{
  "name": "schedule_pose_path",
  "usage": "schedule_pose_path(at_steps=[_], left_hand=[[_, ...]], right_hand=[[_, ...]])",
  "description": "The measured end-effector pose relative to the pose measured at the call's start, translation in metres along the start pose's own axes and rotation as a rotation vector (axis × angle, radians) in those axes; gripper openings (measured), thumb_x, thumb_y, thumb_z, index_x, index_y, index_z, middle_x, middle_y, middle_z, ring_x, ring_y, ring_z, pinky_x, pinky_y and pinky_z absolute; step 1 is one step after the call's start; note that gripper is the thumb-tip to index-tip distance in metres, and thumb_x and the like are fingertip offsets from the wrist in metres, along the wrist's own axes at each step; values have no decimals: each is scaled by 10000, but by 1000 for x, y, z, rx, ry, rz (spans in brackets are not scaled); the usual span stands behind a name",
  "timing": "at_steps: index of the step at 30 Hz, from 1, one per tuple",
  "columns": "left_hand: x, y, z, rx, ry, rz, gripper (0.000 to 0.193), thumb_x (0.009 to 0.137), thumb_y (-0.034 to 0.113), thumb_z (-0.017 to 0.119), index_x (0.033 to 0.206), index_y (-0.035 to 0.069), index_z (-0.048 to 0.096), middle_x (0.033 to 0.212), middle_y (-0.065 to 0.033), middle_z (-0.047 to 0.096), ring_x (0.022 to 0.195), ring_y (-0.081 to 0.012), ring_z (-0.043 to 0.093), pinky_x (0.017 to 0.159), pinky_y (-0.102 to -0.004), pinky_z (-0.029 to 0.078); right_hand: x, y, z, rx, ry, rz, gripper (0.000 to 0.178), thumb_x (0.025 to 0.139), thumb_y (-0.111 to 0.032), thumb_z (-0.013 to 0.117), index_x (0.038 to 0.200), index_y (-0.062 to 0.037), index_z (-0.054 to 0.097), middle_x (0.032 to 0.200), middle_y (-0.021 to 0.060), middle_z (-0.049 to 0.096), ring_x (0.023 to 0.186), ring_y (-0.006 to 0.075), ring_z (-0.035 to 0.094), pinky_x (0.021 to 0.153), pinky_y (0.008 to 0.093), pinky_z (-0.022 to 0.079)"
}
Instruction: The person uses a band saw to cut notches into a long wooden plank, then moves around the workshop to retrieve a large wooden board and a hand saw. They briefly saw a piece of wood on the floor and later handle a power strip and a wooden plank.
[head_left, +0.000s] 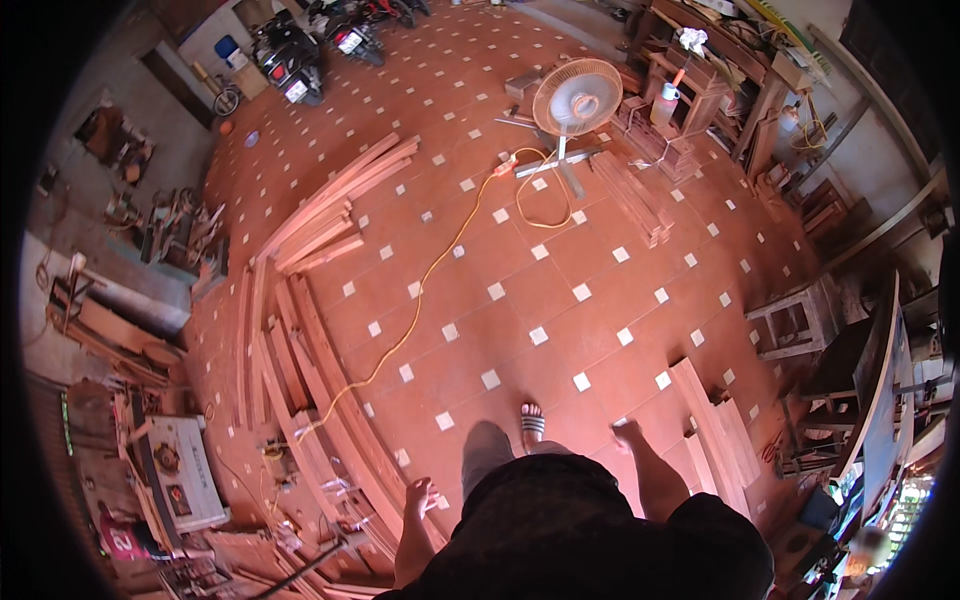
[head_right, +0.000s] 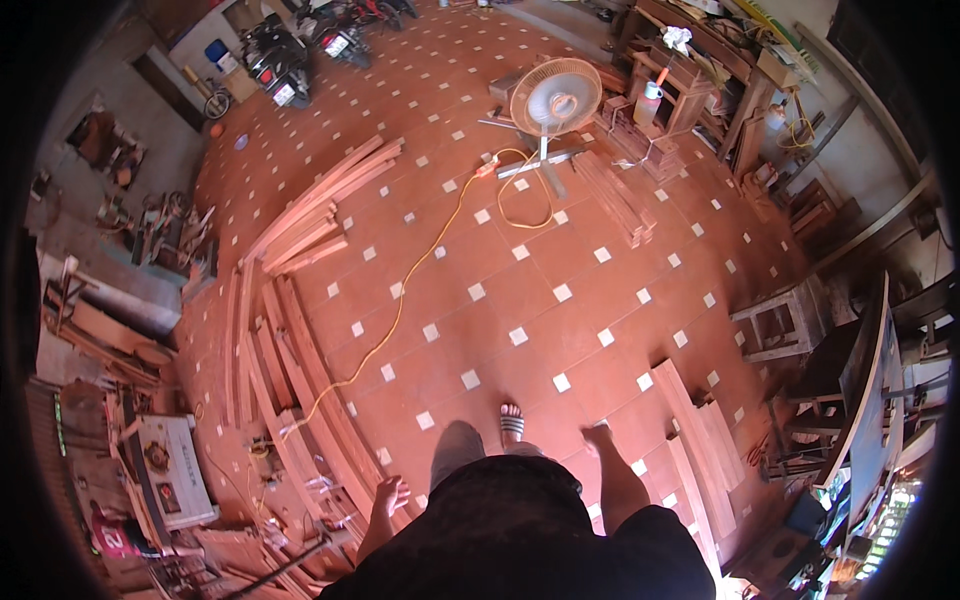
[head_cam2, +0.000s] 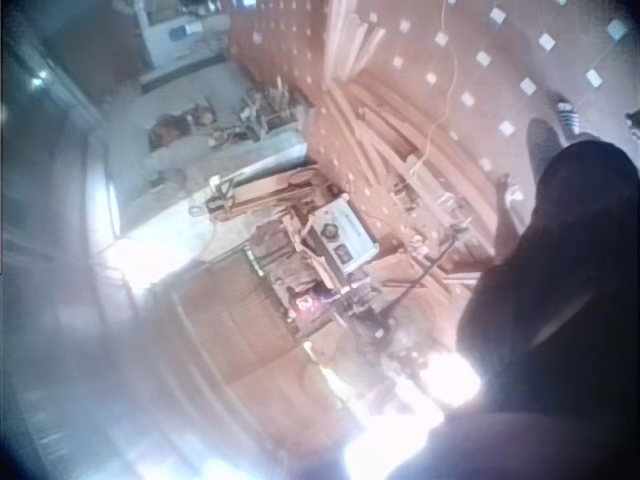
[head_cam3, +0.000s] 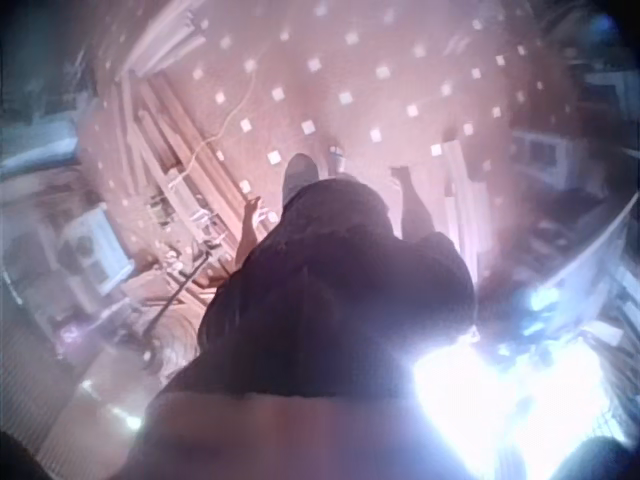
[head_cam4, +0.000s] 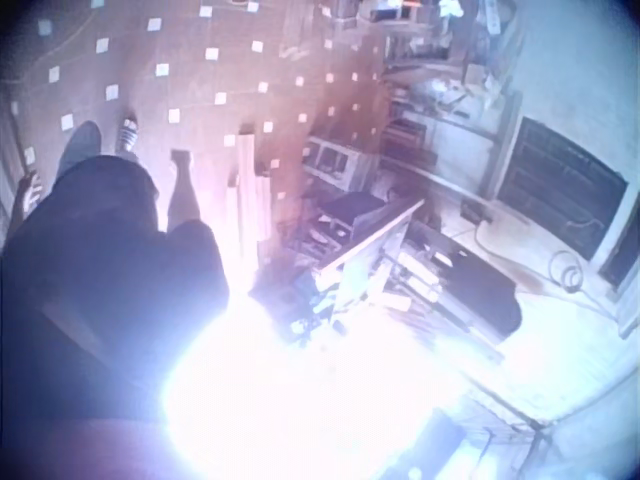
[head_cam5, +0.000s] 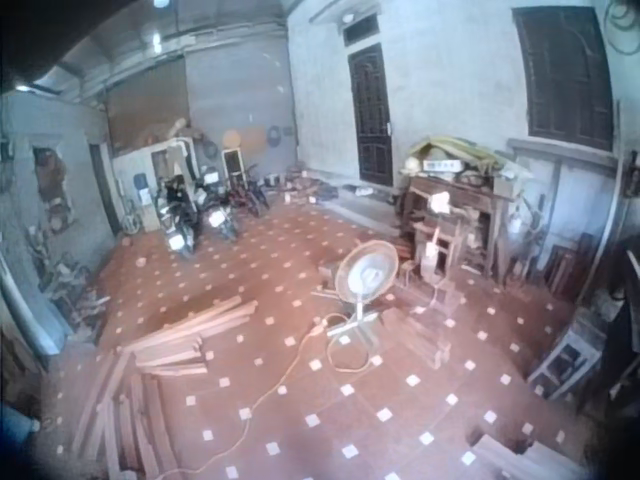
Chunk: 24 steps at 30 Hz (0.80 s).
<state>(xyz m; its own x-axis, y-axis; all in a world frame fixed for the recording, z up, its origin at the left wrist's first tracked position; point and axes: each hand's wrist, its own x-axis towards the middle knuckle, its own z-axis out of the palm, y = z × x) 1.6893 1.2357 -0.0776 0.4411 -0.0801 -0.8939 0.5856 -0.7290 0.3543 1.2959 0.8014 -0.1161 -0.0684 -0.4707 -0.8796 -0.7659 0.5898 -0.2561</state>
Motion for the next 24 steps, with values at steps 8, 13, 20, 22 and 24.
schedule_pose_path(at_steps=[8, 13, 20, 22, 24], left_hand=[[100, 225, -27, 332, -109, -241, 440, 991, 415, 583, 1265, 73, 549, 1143, -126, 656, 977, -304, 659, 888, -517, 532], [239, 480, -73, 339, -169, -205, 370, 962, 501, 603, 1057, 143, 605, 966, -29, 651, 889, -239, 647, 823, -479, 526], [338, 954, -17, 406, -102, 408, 188, 981, 313, 603, 1142, 219, 628, 813, 80, 572, 661, -45, 510, 541, -218, 395], [365, 1068, 26, 345, -189, 546, 335, 973, 280, 611, 1286, 163, 591, 965, 42, 633, 788, -73, 613, 580, -218, 459], [388, 1155, 61, 317, -284, 617, 407, 966, 283, 638, 1340, 139, 561, 1044, -1, 649, 862, -114, 657, 650, -243, 523]], right_hand=[[143, -403, 23, 110, 157, -643, 206, 863, -260, 697, 878, -56, 719, 677, 26, 670, 590, 130, 645, 519, 287, 528], [236, -476, 21, 125, 265, -470, 214, 877, -275, 707, 849, -63, 695, 674, 71, 655, 524, 165, 620, 439, 314, 496], [192, -602, 45, 404, 125, 177, 230, 863, -236, 688, 954, -25, 671, 705, 109, 682, 504, 199, 628, 425, 345, 520], [204, -638, 50, 371, 79, 354, 233, 860, -226, 679, 971, -22, 665, 700, 113, 682, 502, 207, 631, 428, 355, 526], [211, -686, 65, 387, 142, 376, 199, 860, -192, 614, 767, -25, 666, 613, 113, 655, 481, 207, 635, 421, 368, 522]])
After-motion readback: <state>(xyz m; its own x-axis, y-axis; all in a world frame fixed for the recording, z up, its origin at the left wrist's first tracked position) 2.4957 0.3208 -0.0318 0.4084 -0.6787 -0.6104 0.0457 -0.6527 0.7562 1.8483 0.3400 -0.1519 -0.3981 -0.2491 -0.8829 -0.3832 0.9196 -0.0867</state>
